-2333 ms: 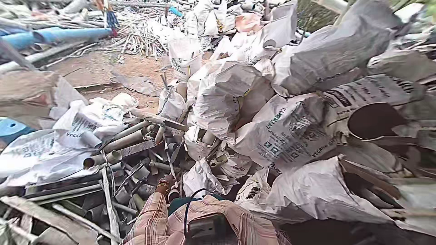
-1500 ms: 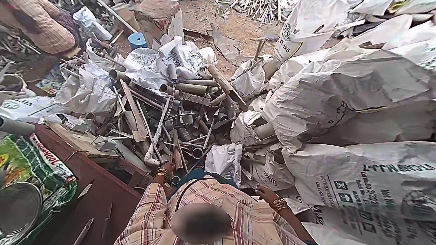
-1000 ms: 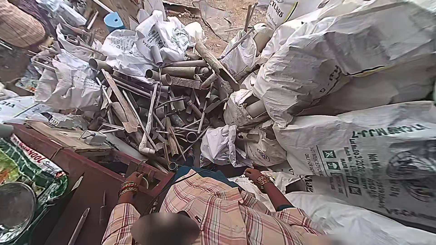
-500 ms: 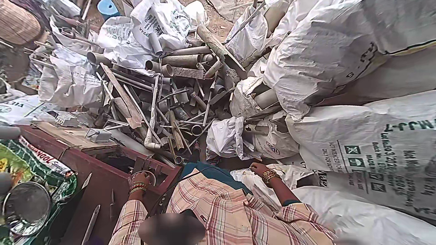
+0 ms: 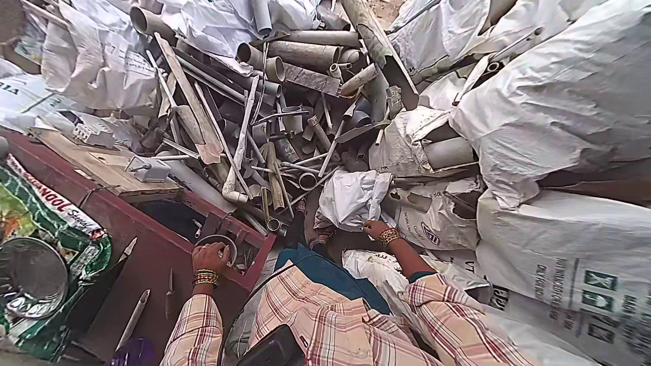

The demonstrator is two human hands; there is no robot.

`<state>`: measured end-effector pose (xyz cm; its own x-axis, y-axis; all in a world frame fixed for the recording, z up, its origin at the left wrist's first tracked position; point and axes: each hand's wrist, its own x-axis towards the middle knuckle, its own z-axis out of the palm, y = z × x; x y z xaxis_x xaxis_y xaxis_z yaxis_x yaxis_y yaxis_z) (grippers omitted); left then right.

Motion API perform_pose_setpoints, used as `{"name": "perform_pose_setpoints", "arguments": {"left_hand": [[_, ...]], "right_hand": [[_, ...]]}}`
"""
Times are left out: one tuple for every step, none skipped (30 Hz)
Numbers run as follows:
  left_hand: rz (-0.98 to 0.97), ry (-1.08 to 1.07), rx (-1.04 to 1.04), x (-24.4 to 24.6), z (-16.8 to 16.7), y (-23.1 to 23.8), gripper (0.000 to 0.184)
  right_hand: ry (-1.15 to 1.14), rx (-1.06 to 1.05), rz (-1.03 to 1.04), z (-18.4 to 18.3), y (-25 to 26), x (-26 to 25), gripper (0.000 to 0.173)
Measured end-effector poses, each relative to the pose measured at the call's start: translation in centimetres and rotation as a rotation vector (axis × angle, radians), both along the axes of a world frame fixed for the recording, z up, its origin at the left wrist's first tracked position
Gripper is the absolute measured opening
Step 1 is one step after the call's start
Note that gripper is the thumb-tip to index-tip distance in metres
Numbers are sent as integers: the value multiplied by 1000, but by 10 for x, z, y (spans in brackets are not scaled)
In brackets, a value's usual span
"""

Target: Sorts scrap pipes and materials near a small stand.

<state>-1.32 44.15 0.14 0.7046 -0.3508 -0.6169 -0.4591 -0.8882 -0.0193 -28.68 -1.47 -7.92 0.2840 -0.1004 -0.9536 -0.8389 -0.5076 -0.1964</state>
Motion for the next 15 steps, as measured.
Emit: {"name": "perform_pose_setpoints", "arguments": {"left_hand": [[10,-3,-15,-1,1,1,32],[21,4,-13,0,2,0,31],[29,14,-11,1,3,0,31],[34,17,-9,1,4,0,31],[40,22,-7,1,4,0,32],[47,34,-2,2,4,-1,33],[54,46,1,3,5,-2,33],[57,51,-6,3,5,-2,33],[59,54,-9,3,5,-2,33],[58,55,-12,3,4,-1,33],[55,51,-23,3,3,0,33],[53,47,-35,3,3,1,33],[52,50,-40,4,4,1,34],[54,57,-40,4,5,1,34],[60,66,-38,4,5,1,35]], "right_hand": [[-28,-5,8,2,-1,20,42],[-61,-9,12,3,-1,38,42],[-90,-13,17,5,-1,56,41],[-113,-17,21,8,1,72,41],[-133,-19,28,12,3,88,40],[-152,-18,37,17,8,102,40],[-168,-11,49,23,13,114,40],[-182,-1,60,28,18,124,39],[-196,10,71,31,24,131,39],[-206,23,80,35,30,136,39],[-211,36,88,37,35,138,39],[-213,44,89,36,40,138,39],[-207,47,91,35,43,135,38],[-187,46,96,32,45,131,38],[-162,36,104,29,46,125,39]]}}
